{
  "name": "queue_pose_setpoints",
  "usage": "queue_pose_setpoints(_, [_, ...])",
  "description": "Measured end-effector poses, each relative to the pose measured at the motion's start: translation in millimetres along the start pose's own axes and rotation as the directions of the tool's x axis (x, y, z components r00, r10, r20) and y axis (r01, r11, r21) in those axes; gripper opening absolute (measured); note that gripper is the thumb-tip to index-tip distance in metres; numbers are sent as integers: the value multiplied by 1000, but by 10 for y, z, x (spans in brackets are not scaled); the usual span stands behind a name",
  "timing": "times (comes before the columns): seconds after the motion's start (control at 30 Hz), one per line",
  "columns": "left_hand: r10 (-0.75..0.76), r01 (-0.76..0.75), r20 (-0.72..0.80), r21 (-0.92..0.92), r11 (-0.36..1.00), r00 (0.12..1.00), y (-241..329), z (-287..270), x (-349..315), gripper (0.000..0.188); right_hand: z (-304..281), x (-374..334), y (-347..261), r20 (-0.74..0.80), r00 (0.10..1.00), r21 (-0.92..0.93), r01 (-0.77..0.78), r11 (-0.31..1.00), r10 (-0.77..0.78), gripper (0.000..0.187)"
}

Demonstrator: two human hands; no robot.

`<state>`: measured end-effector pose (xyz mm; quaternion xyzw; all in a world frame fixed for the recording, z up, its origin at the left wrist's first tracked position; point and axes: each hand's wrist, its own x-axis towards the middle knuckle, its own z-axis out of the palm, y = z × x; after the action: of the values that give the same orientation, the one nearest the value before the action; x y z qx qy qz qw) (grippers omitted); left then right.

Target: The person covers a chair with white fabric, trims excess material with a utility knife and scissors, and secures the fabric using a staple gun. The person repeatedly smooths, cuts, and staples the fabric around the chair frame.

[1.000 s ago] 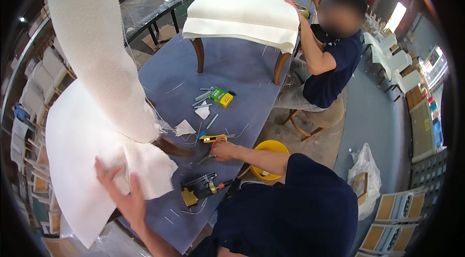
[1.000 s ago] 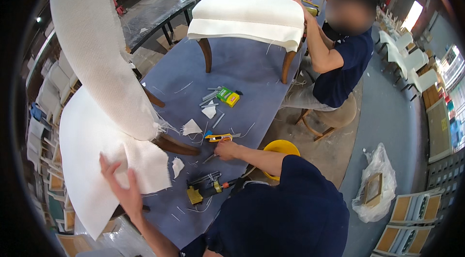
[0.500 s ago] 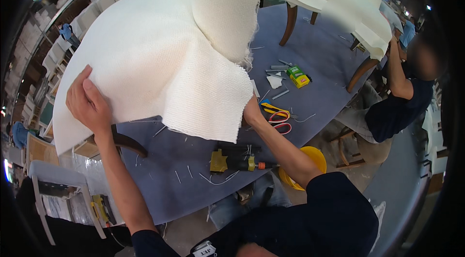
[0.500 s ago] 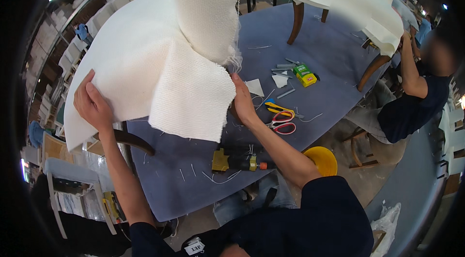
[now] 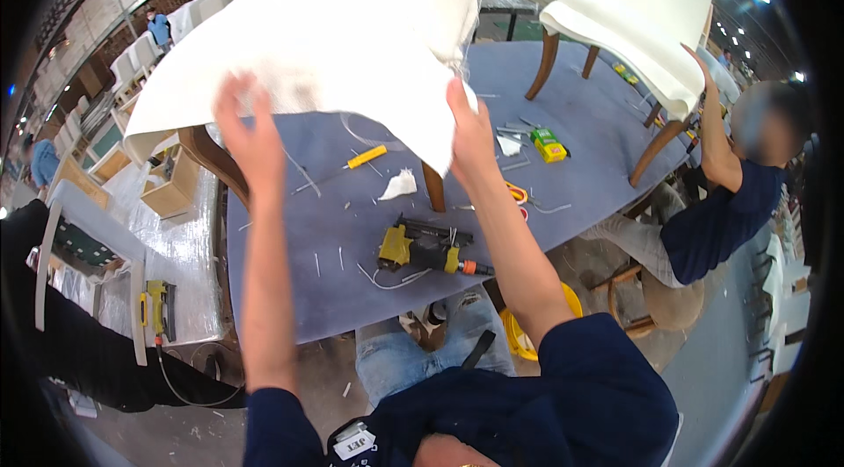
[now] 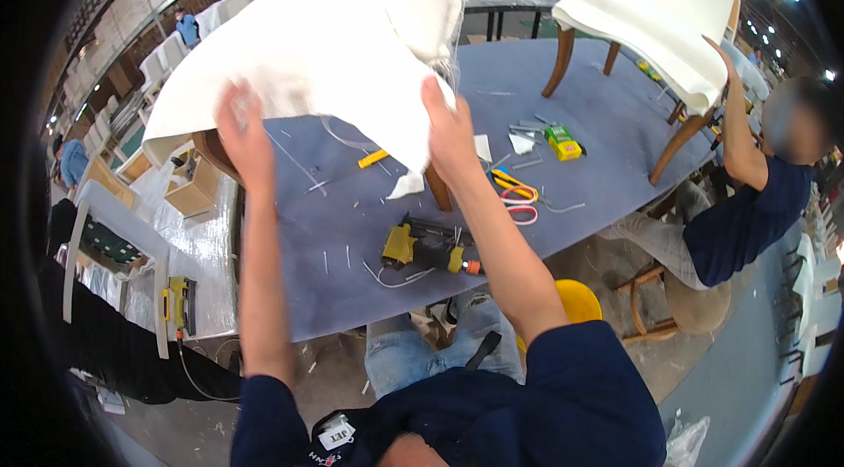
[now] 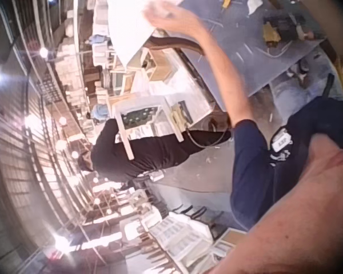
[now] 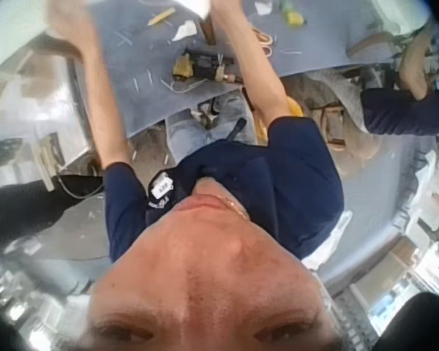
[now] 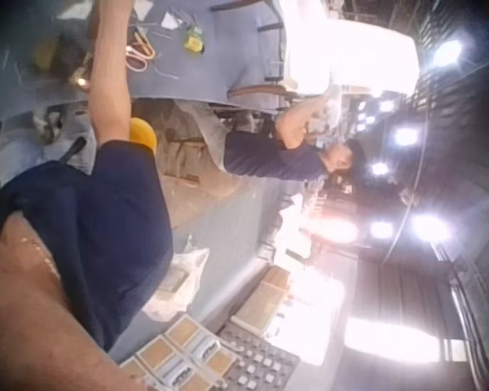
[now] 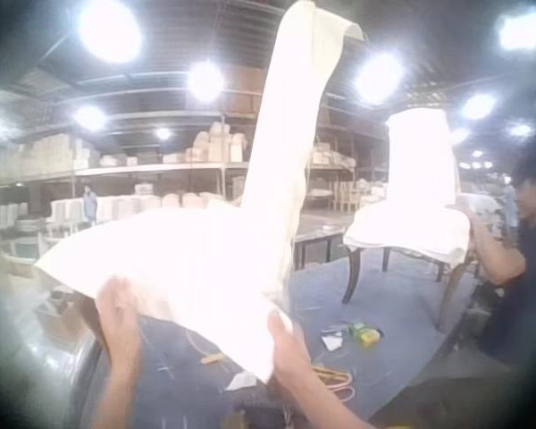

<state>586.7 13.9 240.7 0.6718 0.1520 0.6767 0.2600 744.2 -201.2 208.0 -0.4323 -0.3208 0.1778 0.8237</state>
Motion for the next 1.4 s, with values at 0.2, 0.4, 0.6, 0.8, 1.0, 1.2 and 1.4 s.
queue_pose_setpoints(0.2, [-531,775,618,-619,127,580,445,578,-1231,56,-134,-128,387,49,991,181,-131,975,124,59])
queue_pose_setpoints(0.4, [-485,710,654,-699,-90,581,902,822,-976,58,-245,-122,289,83,985,67,-156,985,150,57])
queue_pose_setpoints(0.6, [-565,707,533,-695,132,629,1063,1152,-1084,47,-617,142,-54,40,994,-417,-79,905,106,42])
queue_pose_setpoints(0.8, [-613,623,392,-752,215,686,1160,1305,-1172,41,-317,227,-668,136,946,-626,312,715,-294,37])
queue_pose_setpoints(1.0, [-589,630,389,-725,278,708,1112,1328,-1268,48,-135,471,-607,249,968,-744,205,636,-21,54])
queue_pose_setpoints(1.2, [-616,681,477,-719,136,627,1122,1336,-1372,48,-246,511,-507,320,947,-715,247,654,-8,54])
queue_pose_setpoints(1.4, [-527,770,609,-620,150,593,1020,1093,-1463,52,-292,472,-501,346,936,-757,316,571,-60,56])
